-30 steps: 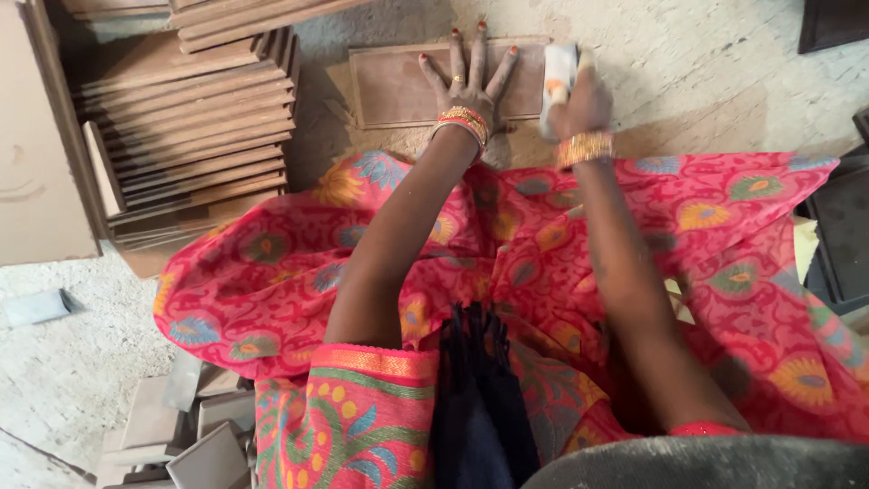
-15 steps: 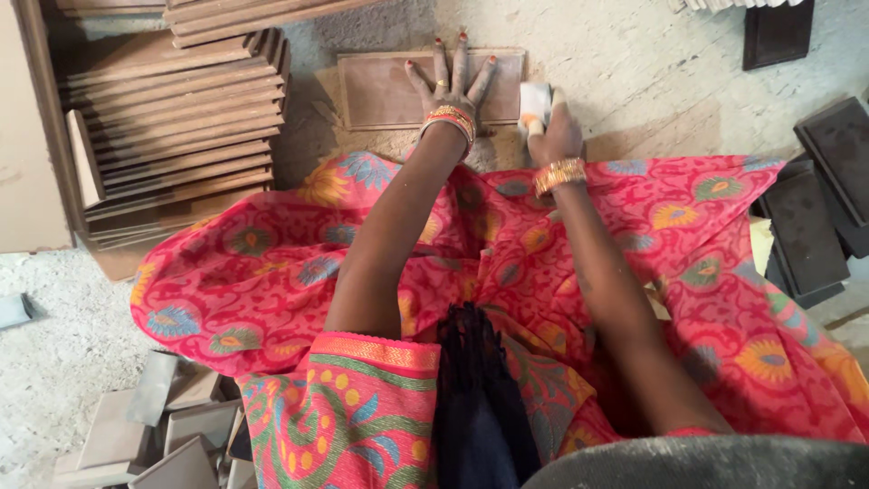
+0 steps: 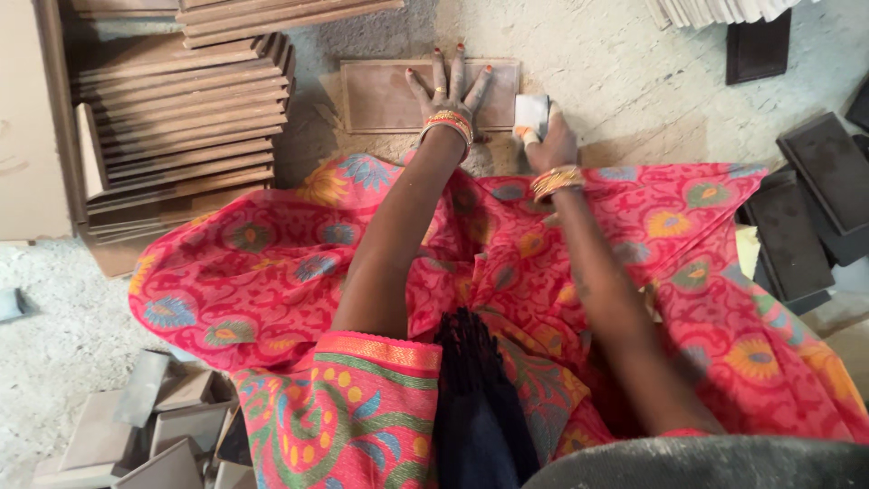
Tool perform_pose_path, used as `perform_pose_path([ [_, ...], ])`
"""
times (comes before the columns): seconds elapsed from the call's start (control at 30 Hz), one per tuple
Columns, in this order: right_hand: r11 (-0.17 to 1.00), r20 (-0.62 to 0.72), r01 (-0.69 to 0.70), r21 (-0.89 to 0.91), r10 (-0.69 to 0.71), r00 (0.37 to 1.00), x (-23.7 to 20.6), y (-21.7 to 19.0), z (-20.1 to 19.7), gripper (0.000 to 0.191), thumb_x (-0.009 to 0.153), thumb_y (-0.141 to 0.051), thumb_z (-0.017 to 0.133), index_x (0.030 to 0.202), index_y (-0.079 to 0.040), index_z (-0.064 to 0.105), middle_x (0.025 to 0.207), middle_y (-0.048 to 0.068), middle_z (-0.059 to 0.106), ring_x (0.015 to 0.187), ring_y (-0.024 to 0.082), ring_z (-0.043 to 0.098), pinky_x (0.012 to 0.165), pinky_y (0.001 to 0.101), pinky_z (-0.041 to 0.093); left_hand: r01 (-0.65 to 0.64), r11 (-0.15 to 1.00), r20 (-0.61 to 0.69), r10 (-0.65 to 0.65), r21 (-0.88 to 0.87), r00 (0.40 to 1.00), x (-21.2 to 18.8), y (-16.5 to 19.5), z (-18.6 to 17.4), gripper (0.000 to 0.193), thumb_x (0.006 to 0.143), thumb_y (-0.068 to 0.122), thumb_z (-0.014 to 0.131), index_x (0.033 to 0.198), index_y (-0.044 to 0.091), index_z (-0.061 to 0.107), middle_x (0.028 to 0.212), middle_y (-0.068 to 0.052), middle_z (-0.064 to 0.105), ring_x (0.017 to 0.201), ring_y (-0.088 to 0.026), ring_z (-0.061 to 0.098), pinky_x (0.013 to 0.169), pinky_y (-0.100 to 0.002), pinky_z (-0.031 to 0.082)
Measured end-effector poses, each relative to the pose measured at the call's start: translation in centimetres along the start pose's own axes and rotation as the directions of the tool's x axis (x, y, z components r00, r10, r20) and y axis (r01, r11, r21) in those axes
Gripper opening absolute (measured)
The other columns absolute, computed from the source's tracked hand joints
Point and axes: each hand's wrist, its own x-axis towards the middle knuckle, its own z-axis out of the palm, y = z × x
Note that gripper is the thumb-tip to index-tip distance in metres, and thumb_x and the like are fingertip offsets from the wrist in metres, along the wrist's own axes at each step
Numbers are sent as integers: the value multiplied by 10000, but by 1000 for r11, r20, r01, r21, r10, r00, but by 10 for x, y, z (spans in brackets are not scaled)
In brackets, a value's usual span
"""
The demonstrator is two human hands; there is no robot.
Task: The person sits on the floor and sands rectangular wooden planks using a sanding block. They hold each plank with one hand and rub the surface with the block, then place the finished plank into a nearby stack.
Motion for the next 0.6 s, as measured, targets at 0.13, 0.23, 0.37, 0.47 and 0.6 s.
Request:
perform_pose_path([
  [0.13,990,-70,-123,-67,118,991,18,-9,10,563,851,-227,780,1337,-17,588,1127,252,722,1048,431,714,908,486,580,2,1000,3,-2,7,1000,-2,1,-3,1201,775,773,676,1648,418,-67,1712,-132,-209,1552,-492,-164,1100,-879,7],
  [0.23,989,-62,-141,-48,138,989,57,-16,8,556,837,-224,804,1315,-22,603,1115,243,725,1029,424,716,890,476,584,11,1000,45,-11,-1,999,-7,1,-10,1217,761,780,682,1649,423,-70,1714,-118,-215,1558,-481,-168,1108,-866,7],
  [0.37,997,-106,66,28,-63,992,72,-12,0,605,787,-206,896,1277,9,613,1105,244,726,993,414,718,844,465,580,13,1000,79,-11,-16,997,-7,1,-14,1216,760,770,694,1647,433,-65,1719,-114,-216,1567,-464,-173,1115,-855,5],
  [0.47,973,-189,209,103,-187,964,44,8,3,571,807,-178,912,1273,11,640,1104,233,735,986,375,730,850,439,576,1,1000,32,-1,-5,999,-4,1,-6,1206,775,749,696,1653,426,-65,1711,-130,-205,1560,-479,-162,1106,-870,10],
  [0.6,965,-59,4,263,12,998,4,26,6,486,835,-196,871,1238,-22,662,1049,156,771,933,289,760,821,387,594,12,1000,-133,-8,29,991,-3,0,0,1145,805,689,708,1635,436,-38,1695,-143,-188,1537,-498,-132,1078,-901,16],
])
